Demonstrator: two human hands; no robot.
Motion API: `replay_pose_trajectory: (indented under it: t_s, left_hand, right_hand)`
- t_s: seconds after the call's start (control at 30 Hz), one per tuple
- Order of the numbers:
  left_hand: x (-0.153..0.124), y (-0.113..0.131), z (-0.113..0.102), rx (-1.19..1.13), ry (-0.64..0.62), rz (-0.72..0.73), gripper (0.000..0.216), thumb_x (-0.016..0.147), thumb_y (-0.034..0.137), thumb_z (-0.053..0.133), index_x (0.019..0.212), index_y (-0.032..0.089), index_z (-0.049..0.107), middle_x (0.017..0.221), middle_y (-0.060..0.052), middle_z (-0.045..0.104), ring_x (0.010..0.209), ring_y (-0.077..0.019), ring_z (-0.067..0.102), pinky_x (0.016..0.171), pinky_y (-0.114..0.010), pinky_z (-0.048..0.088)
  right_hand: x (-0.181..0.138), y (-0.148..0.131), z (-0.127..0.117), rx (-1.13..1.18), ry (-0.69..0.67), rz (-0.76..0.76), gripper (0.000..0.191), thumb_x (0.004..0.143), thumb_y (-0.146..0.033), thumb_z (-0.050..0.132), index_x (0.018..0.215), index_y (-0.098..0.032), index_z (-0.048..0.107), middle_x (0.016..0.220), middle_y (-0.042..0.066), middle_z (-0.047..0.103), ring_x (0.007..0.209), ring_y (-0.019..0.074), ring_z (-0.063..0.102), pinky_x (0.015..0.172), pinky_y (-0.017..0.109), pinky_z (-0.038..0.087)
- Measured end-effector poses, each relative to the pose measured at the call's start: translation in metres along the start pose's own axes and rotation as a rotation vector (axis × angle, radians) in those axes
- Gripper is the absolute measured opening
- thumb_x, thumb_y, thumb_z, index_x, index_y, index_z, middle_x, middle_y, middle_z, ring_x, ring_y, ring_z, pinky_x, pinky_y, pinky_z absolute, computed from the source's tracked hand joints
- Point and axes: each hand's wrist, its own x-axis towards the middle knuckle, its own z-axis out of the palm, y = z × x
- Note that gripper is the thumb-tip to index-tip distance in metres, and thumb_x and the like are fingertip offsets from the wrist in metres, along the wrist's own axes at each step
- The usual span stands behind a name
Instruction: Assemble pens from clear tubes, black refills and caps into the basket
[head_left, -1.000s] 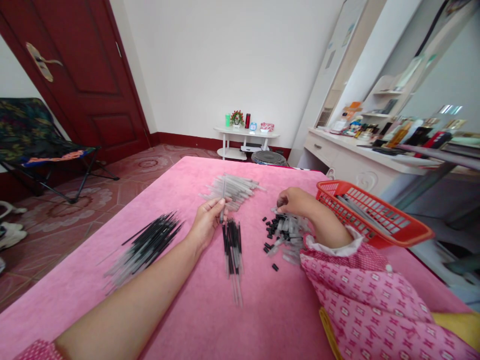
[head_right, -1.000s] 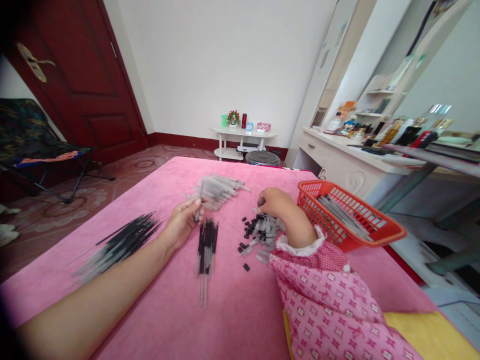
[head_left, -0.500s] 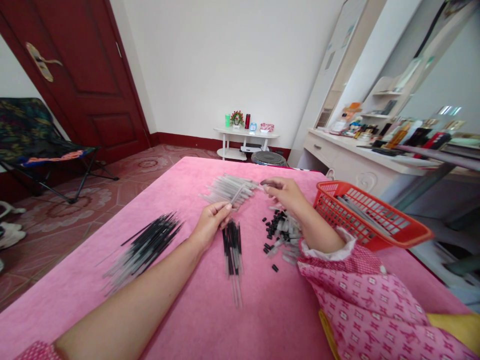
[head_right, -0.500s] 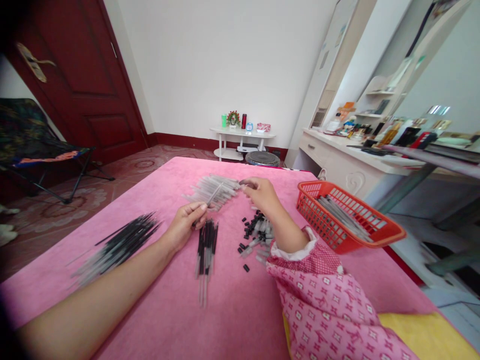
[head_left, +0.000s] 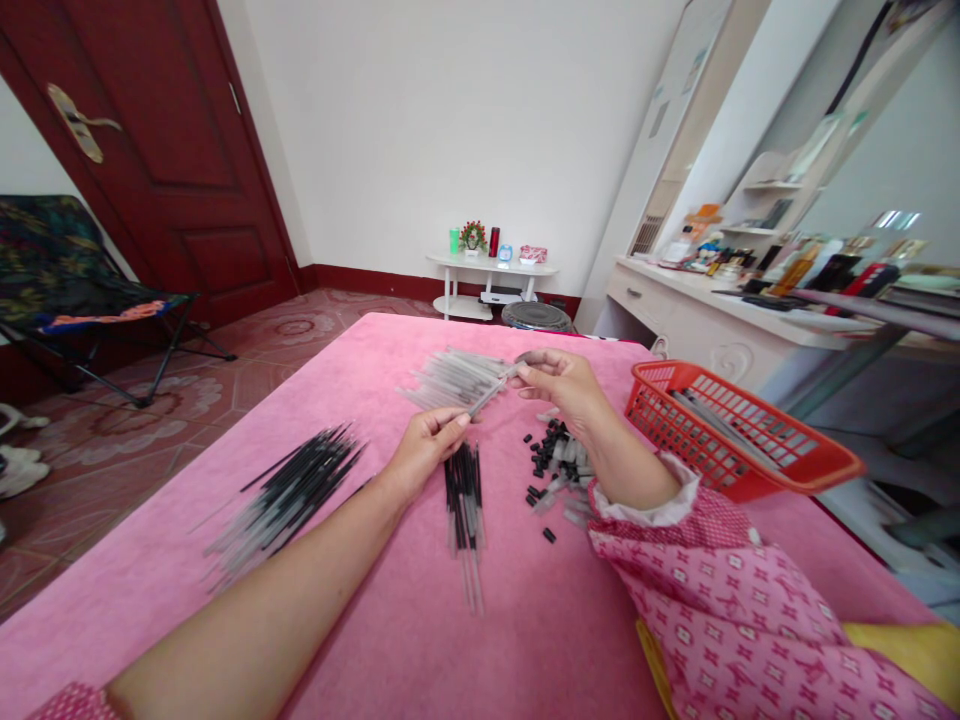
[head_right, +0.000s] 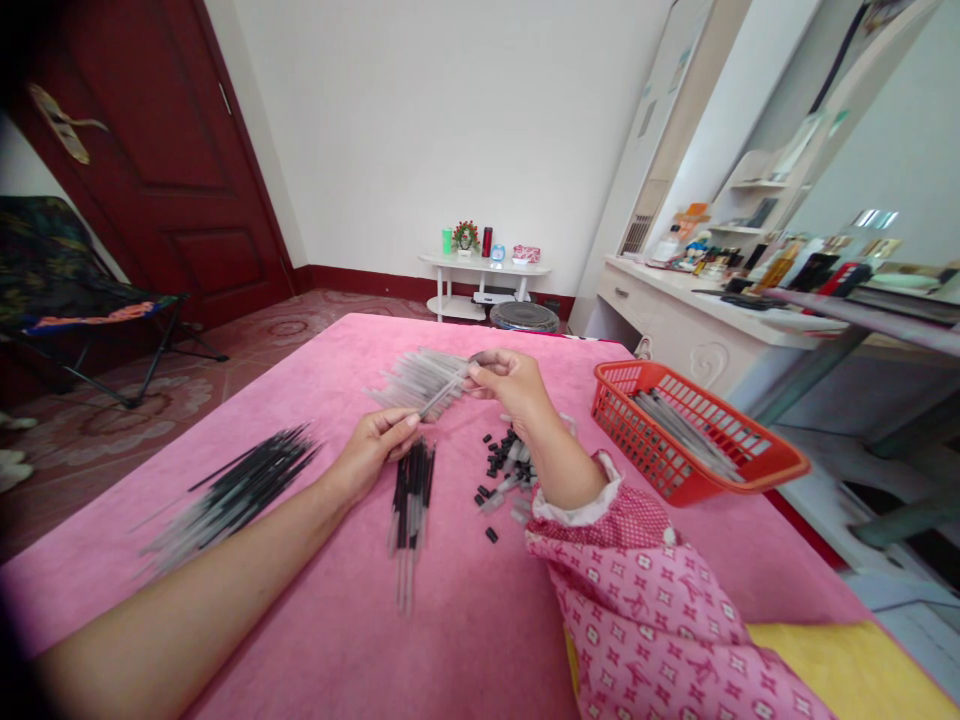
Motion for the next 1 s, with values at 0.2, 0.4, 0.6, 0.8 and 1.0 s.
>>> replay_pose_trajectory:
  t_s: [0.2, 0.4, 0.6, 0.8, 1.0]
  left_hand:
    - [0.000, 0.002, 0.001, -0.059, 0.060, -0.025, 0.035, 0.073, 0.046, 0.060, 0.081, 0.012, 0.065, 0.045, 0.009, 0.025, 0.040, -0.0048, 0.018, 0.041, -0.021, 0.010]
    - [0.003, -0.004, -0.002, 0.083, 0.153, 0.063, 0.027, 0.072, 0.039, 0.062, 0.076, 0.013, 0.068, 0.057, 0.000, 0.057, 0.052, -0.0110, 0.048, 0.050, -0.022, 0.034]
    - [0.000, -0.001, -0.002, 0.253, 0.207, 0.197, 0.020, 0.075, 0.028, 0.058, 0.082, 0.015, 0.072, 0.080, -0.005, 0.070, 0.076, -0.0201, 0.061, 0.069, -0.028, 0.044]
    - [-0.008, 0.003, -0.006, 0.517, 0.276, 0.371, 0.020, 0.074, 0.022, 0.059, 0.087, 0.021, 0.073, 0.082, -0.008, 0.069, 0.076, -0.0218, 0.060, 0.074, -0.031, 0.043]
    - [-0.012, 0.009, -0.009, 0.555, 0.299, 0.369, 0.021, 0.067, 0.023, 0.066, 0.087, 0.025, 0.074, 0.071, -0.008, 0.064, 0.073, -0.0210, 0.057, 0.073, -0.029, 0.041]
  right_hand:
    - [-0.005, -0.003, 0.005, -0.105, -0.104, 0.030, 0.026, 0.063, -0.030, 0.071, 0.081, -0.013, 0.061, 0.070, 0.004, 0.067, 0.060, 0.0113, 0.063, 0.051, 0.019, 0.049]
    - [-0.002, 0.003, 0.005, -0.321, -0.154, -0.028, 0.012, 0.064, -0.020, 0.065, 0.072, -0.013, 0.060, 0.056, -0.001, 0.061, 0.045, 0.0074, 0.054, 0.045, 0.018, 0.047]
    - [-0.004, 0.005, 0.010, -0.392, -0.156, -0.045, 0.005, 0.065, -0.017, 0.060, 0.068, -0.013, 0.059, 0.048, -0.003, 0.056, 0.039, 0.0071, 0.049, 0.038, 0.018, 0.043]
    - [-0.009, 0.004, 0.013, -0.222, -0.142, 0.135, 0.010, 0.061, -0.020, 0.064, 0.063, -0.013, 0.058, 0.046, -0.003, 0.056, 0.033, 0.0066, 0.046, 0.034, 0.019, 0.043]
    - [-0.009, 0.003, 0.008, -0.117, -0.205, 0.257, 0.014, 0.057, -0.023, 0.068, 0.062, -0.013, 0.058, 0.044, -0.003, 0.054, 0.033, 0.0057, 0.044, 0.036, 0.019, 0.046]
